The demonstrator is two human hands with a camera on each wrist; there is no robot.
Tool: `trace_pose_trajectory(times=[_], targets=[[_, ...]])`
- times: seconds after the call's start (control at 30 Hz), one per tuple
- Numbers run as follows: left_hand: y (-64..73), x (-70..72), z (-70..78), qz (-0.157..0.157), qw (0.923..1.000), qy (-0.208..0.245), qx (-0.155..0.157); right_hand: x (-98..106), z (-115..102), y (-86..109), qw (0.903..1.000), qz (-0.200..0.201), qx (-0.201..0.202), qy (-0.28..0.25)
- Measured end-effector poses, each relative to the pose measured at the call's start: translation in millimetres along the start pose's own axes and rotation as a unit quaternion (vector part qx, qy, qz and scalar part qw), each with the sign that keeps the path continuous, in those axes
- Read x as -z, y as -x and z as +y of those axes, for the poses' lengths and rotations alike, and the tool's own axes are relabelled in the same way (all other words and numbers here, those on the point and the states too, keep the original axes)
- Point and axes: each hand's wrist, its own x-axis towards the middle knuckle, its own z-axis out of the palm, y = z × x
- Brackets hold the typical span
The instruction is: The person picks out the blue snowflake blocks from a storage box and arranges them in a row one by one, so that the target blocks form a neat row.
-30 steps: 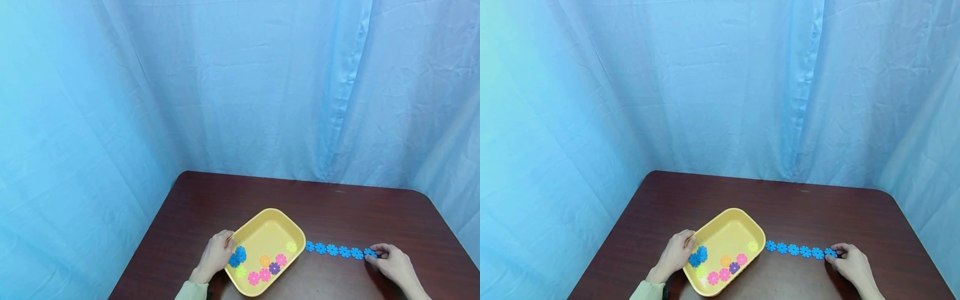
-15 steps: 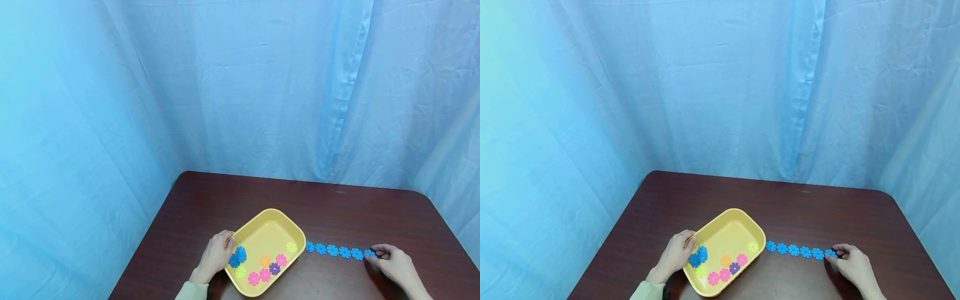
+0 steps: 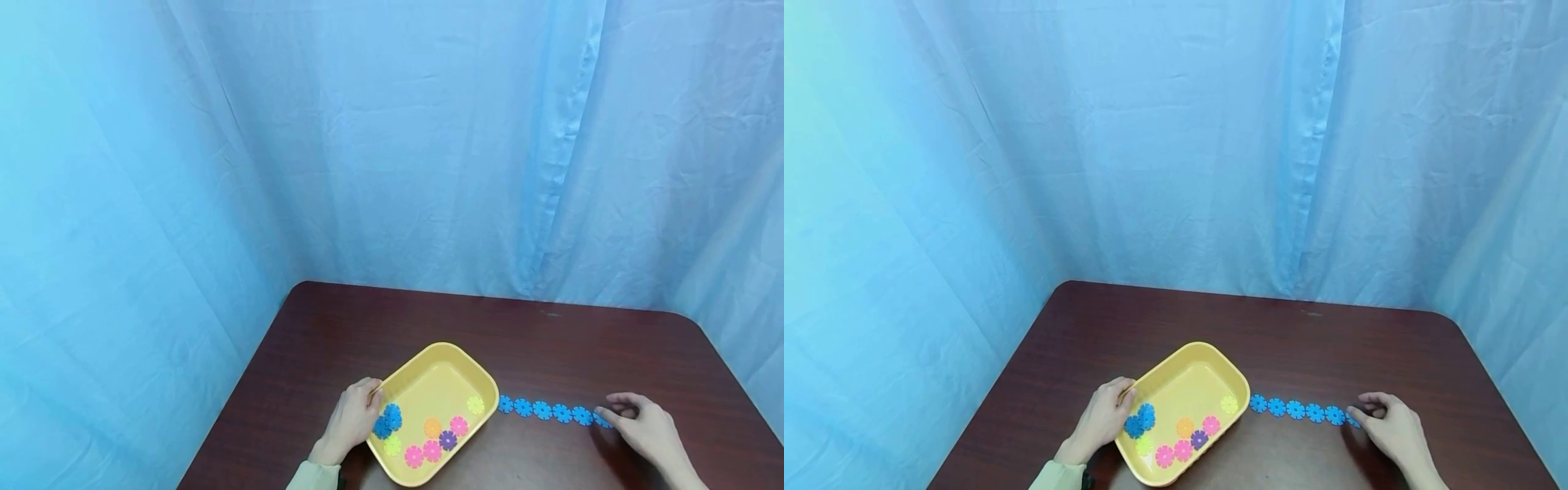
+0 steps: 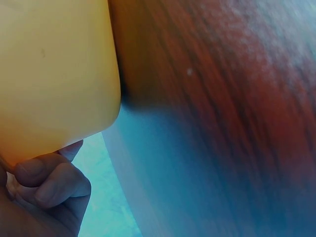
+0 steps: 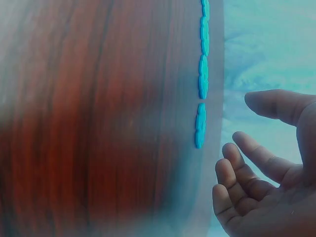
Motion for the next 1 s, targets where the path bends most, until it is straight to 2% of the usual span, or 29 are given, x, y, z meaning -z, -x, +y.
trace_pose_trajectory(times=[0.13, 0.6, 1.0], targets=[[1.1, -0.4, 0.0, 0.003, 1.0, -0.001, -0.006, -1, -6, 2.8, 1.0, 0.003, 0.004, -0.002], [0.4, -1.5, -1.2, 0.007, 0.9999, -0.001, -0.011, -1, -38, 8.1, 0.9973, 0.02, 0.07, 0.0], [-0.4, -2.2, -3.2, 0.01, 0.9999, -0.002, -0.011, -17, -67, 14.4, 0.9937, 0.023, 0.109, -0.012]])
